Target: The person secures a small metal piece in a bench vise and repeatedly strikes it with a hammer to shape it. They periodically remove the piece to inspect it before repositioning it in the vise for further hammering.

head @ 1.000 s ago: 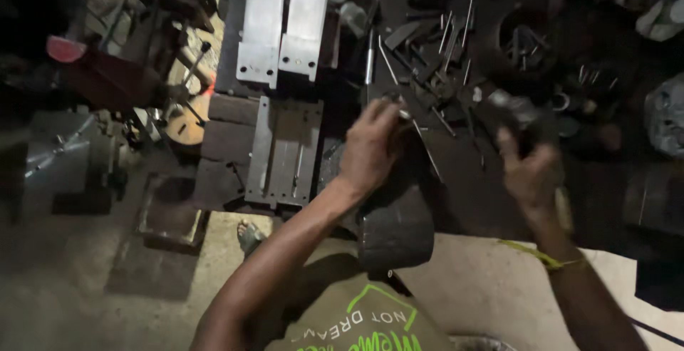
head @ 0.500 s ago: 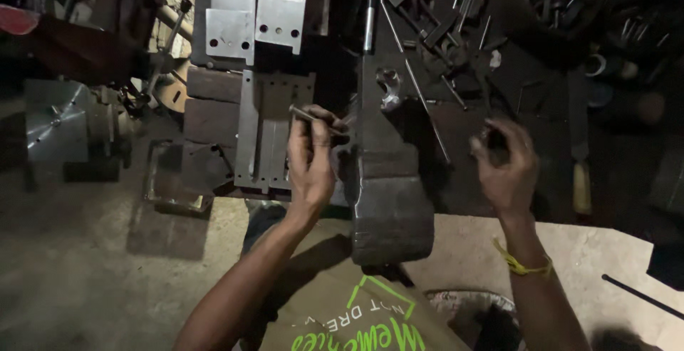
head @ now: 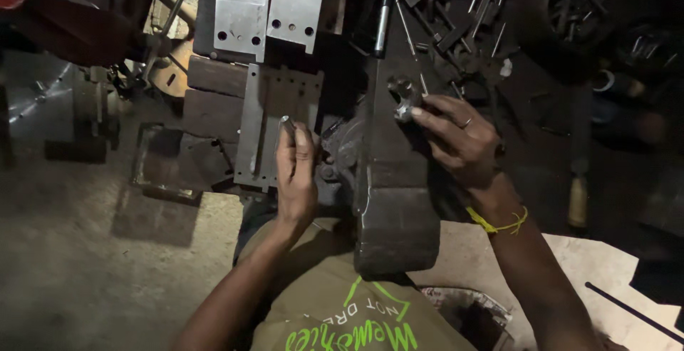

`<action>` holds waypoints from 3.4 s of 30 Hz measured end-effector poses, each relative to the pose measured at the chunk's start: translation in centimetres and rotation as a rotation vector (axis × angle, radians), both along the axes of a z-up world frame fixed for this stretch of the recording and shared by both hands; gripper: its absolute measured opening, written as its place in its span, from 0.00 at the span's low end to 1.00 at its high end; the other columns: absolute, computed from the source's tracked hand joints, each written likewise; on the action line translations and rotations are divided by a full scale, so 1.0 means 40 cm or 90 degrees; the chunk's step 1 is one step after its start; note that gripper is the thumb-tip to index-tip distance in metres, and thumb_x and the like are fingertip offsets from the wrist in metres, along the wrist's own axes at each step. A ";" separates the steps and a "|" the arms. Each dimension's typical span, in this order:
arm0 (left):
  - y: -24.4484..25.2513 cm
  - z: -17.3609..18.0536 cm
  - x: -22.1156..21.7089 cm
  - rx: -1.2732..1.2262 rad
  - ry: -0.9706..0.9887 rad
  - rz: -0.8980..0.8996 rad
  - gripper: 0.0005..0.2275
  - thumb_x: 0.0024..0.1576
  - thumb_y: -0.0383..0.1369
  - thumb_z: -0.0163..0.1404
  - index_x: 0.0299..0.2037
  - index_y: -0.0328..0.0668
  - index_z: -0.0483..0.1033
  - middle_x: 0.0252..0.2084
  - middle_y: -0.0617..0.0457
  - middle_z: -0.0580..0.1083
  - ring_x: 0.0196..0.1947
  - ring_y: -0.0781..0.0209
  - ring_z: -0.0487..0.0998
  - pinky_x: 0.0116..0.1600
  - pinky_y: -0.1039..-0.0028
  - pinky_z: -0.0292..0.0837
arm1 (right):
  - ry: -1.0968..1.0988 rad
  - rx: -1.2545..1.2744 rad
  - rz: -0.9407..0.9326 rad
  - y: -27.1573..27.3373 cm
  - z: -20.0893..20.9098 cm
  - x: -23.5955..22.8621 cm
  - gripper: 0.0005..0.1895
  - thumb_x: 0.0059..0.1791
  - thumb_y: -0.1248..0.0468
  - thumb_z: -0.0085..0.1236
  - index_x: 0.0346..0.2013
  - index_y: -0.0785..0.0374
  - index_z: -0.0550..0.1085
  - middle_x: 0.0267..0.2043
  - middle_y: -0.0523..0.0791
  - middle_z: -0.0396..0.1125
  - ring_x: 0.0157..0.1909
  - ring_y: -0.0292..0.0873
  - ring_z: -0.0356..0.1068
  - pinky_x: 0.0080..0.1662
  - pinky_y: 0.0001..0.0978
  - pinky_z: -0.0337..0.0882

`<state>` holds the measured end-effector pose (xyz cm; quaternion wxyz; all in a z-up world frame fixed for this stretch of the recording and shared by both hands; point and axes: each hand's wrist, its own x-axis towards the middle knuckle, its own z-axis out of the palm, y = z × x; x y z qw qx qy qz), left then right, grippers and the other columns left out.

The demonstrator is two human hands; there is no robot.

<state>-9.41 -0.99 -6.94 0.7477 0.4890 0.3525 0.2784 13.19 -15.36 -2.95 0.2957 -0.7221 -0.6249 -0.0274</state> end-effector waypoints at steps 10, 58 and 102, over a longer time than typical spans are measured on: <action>0.002 0.002 0.030 0.045 0.025 -0.126 0.11 0.70 0.41 0.45 0.48 0.41 0.65 0.34 0.58 0.63 0.33 0.68 0.64 0.38 0.75 0.65 | 0.256 -0.069 -0.038 0.053 0.035 -0.024 0.42 0.41 0.65 0.72 0.67 0.64 0.62 0.62 0.51 0.67 0.60 0.51 0.71 0.62 0.40 0.73; 0.096 0.051 0.139 -0.164 -0.113 -0.225 0.21 0.52 0.20 0.62 0.55 0.32 0.69 0.46 0.45 0.76 0.45 0.59 0.81 0.49 0.72 0.87 | 0.939 -0.297 -0.521 -0.019 0.094 0.010 0.13 0.49 0.71 0.60 0.48 0.73 0.76 0.39 0.51 0.76 0.39 0.41 0.78 0.44 0.31 0.78; 0.132 -0.045 0.187 -0.149 -0.213 -0.429 0.15 0.63 0.22 0.50 0.54 0.35 0.57 0.70 0.43 0.69 0.66 0.53 0.73 0.66 0.64 0.73 | 0.639 -0.227 -0.473 -0.006 0.071 -0.082 0.22 0.46 0.80 0.61 0.52 0.71 0.66 0.48 0.55 0.72 0.51 0.48 0.76 0.49 0.38 0.81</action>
